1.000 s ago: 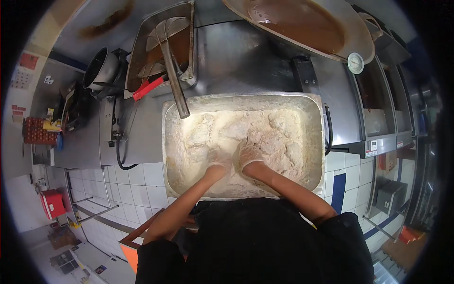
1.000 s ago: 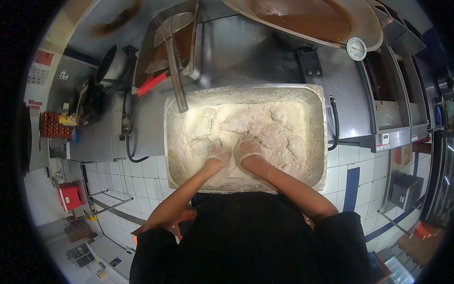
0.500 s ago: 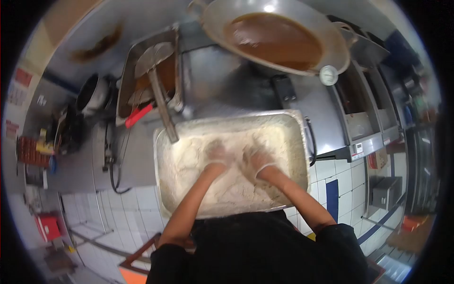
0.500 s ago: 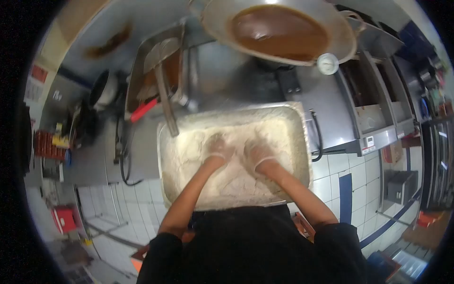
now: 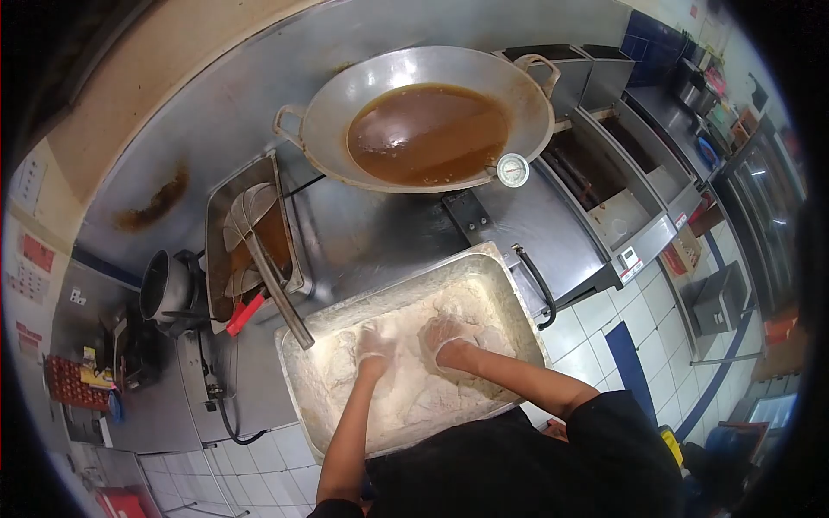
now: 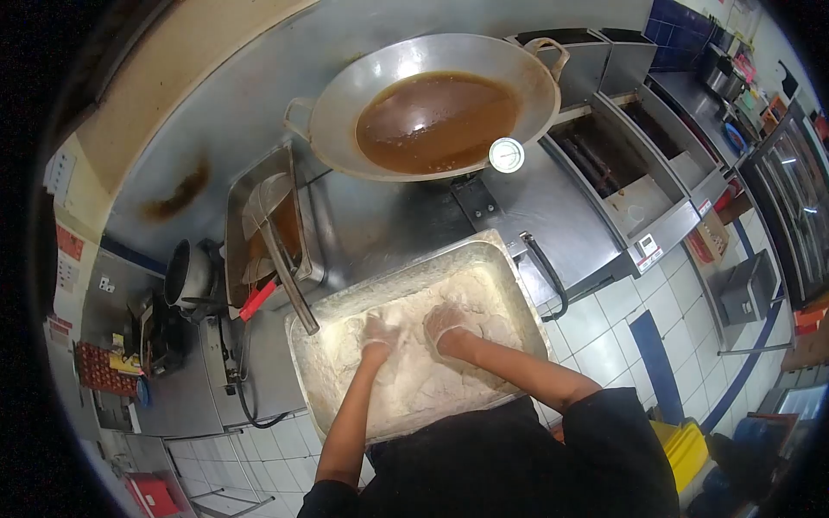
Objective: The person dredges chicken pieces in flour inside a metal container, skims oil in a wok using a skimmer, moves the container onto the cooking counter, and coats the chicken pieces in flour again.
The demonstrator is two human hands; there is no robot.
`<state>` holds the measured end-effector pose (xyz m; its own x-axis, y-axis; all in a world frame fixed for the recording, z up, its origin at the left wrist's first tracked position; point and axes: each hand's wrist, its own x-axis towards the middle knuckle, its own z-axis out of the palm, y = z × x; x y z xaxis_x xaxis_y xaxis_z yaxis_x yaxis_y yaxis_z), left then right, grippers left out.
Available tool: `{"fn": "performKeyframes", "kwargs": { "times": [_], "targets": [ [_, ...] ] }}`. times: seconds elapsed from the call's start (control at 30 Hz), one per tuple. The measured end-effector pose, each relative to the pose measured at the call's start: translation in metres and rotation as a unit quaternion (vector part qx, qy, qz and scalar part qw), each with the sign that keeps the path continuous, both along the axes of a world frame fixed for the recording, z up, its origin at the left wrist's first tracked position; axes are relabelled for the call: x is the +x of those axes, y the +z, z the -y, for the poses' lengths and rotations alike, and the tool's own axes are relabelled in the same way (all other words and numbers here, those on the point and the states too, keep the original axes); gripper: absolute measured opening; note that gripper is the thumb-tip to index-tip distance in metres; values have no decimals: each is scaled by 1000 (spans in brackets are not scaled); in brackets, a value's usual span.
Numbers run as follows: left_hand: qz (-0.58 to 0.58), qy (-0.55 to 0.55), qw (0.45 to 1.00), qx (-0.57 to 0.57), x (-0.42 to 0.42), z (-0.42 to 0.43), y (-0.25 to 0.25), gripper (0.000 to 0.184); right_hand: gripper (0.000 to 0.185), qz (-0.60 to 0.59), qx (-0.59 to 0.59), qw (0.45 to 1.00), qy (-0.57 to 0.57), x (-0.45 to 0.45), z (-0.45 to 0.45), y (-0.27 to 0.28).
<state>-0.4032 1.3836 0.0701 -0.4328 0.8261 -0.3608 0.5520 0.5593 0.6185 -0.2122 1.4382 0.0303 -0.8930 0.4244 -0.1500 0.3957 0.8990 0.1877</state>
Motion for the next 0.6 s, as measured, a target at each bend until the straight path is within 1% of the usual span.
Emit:
{"fn": "performKeyframes", "kwargs": {
  "times": [0.03, 0.07, 0.1, 0.13, 0.17, 0.2, 0.23, 0.27, 0.3, 0.33, 0.4, 0.43, 0.47, 0.5, 0.53, 0.57, 0.6],
  "targets": [
    [-29, 46, 998, 44, -5, -2, 0, 53, 46, -6, 125, 990, 63, 2, 2, 1],
    [-28, 46, 998, 45, -11, -5, -2, 53, 46, -4, 126, 990, 64, -5, -4, 0],
    [-85, 42, 995, 39, -13, -9, 9, 48, 43, -33, -30, 997, -59, -22, -14, 14],
    [-140, 41, 989, 29, -13, -9, 15, 43, 41, -56, -188, 964, -177, -32, -21, 22],
    [-267, 20, 958, 101, -10, -2, 11, 41, 41, -162, -100, 969, -160, -33, -28, 6],
    [-387, -3, 908, 162, -5, 11, 5, 38, 41, -263, -18, 955, -138, -33, -31, -15],
    [-382, 8, 915, 132, -5, 25, 0, 38, 41, -216, -91, 962, -143, -32, -35, 31],
    [-326, -134, 933, 68, -7, 34, -1, 39, 41, -166, -162, 962, -145, -34, -37, 80],
    [-255, -273, 927, 14, -9, 47, -6, 40, 41, -155, -181, 962, -132, -28, -31, 57],
    [-245, -265, 933, -3, -3, 69, -22, 40, 37, -177, -163, 970, -40, -13, -29, 25],
    [-254, -344, 891, 151, 13, 93, -56, 42, 34, -200, -146, 967, 60, -5, -13, 19],
    [-251, -338, 895, 147, 24, 93, -40, 42, 37, -146, -240, 959, 44, 2, 4, 49],
    [-132, -274, 953, 18, 40, 90, -5, 46, 40, -87, -331, 939, 25, 8, 15, 73],
    [-7, -200, 973, -111, 50, 87, 15, 50, 40, -82, -335, 938, 28, 11, 18, 83],
    [-3, -198, 973, -117, 54, 89, 14, 50, 38, 8, -349, 937, 25, 14, 23, 89],
    [-18, -216, 966, -140, 59, 92, 13, 54, 36, 99, -359, 928, 23, 16, 27, 90],
    [-34, -234, 958, -162, 62, 93, 13, 58, 36, 103, -364, 926, 24, 17, 28, 85]
  ]
}}
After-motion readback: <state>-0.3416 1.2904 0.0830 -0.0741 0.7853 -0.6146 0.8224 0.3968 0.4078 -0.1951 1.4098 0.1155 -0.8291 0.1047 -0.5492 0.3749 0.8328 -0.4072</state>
